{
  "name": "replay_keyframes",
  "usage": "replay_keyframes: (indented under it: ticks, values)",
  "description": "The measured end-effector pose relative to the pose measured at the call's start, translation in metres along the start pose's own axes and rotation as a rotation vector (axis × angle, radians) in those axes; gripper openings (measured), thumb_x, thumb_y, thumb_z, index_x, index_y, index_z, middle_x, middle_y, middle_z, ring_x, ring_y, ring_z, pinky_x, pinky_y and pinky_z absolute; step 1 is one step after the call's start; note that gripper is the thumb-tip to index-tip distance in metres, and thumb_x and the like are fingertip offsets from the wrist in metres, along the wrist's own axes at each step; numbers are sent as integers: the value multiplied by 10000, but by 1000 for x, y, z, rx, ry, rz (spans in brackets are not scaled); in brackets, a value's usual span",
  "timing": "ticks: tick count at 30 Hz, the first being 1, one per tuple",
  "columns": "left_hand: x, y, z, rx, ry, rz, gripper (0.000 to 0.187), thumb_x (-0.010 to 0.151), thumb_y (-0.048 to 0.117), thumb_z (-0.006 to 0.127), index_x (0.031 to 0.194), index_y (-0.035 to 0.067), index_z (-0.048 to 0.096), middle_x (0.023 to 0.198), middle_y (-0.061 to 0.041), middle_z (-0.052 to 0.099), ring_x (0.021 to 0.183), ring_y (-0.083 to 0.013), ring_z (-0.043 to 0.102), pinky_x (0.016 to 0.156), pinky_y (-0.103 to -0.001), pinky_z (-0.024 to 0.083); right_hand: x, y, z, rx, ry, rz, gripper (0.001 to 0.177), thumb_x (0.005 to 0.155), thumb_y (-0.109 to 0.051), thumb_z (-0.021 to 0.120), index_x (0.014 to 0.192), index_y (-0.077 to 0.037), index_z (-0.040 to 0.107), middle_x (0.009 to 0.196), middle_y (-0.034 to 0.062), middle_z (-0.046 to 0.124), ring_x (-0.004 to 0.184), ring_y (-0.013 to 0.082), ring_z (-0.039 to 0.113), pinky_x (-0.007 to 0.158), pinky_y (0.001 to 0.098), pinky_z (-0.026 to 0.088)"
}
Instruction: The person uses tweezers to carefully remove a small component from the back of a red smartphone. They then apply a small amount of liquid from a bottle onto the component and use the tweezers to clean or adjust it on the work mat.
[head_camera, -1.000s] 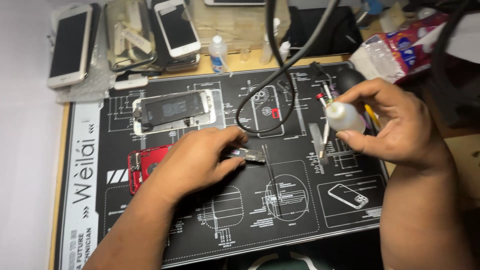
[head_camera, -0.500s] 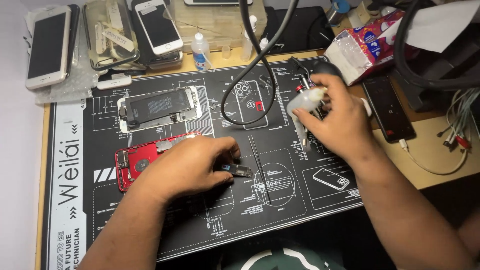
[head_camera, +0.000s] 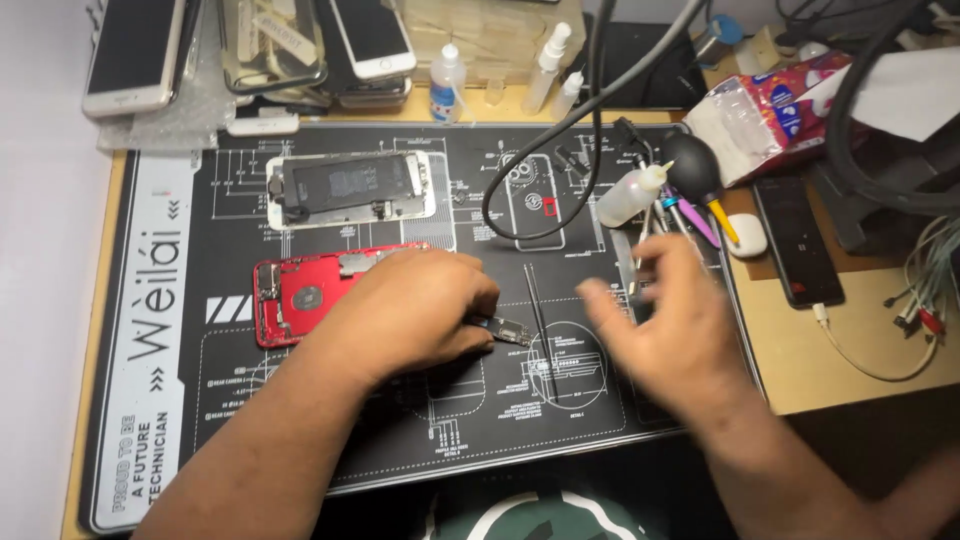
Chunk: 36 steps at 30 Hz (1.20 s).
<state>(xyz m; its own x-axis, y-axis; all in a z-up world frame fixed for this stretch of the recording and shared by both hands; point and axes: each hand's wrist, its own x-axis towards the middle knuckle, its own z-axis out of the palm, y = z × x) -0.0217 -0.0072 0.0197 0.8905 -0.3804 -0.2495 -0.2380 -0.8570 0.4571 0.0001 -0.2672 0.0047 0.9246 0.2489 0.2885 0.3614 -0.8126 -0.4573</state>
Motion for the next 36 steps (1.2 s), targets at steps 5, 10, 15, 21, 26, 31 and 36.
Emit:
replay_keyframes:
  ticks: [5,10,15,21,26,31,36]
  values:
    - [2,1,5,30,-12,-15,262,778,397,801,934,191,756,880,-30,725,964,-328,711,842,-483,574,-5,-14,28,-42,-437,-99,463,917,-345,652,1259,-100,458,843,187,708,732,437,743,624,546,567]
    - [0,7,4,32,-22,-35,272,779,396,789,913,161,762,848,-63,742,918,-366,728,819,-510,588,-6,-24,23,-107,-574,-177,319,942,-266,539,1212,-112,468,830,185,717,776,457,734,647,549,559]
    - [4,11,15,76,34,74,301,772,409,794,892,136,755,785,-80,741,814,-372,747,747,-507,605,-7,-20,12,-106,-587,-35,293,879,-194,572,1164,-152,514,721,147,735,707,468,725,611,540,544]
    - [4,31,34,-88,185,225,193,892,247,635,940,76,709,766,-135,706,726,-436,719,637,-537,584,-14,6,-16,423,-314,-71,257,783,-24,616,932,-113,805,578,100,668,489,134,582,458,308,489]
    - [2,14,36,37,231,163,203,960,291,600,863,114,617,802,-70,677,690,-428,660,525,-593,501,-57,35,-13,731,-348,-185,298,884,44,593,1168,38,685,1166,179,774,1104,241,792,998,279,635]
    - [-1,22,43,81,121,88,211,932,329,662,923,119,657,850,-78,658,747,-380,653,546,-560,523,-71,18,6,533,41,-182,99,931,27,658,1029,22,641,955,162,766,859,205,805,829,256,673]
    - [5,39,46,-39,2,-27,238,947,325,635,955,88,616,883,-160,710,772,-491,672,611,-631,537,-70,11,7,419,110,-368,185,930,-24,617,1049,110,661,992,278,733,882,310,785,821,306,670]
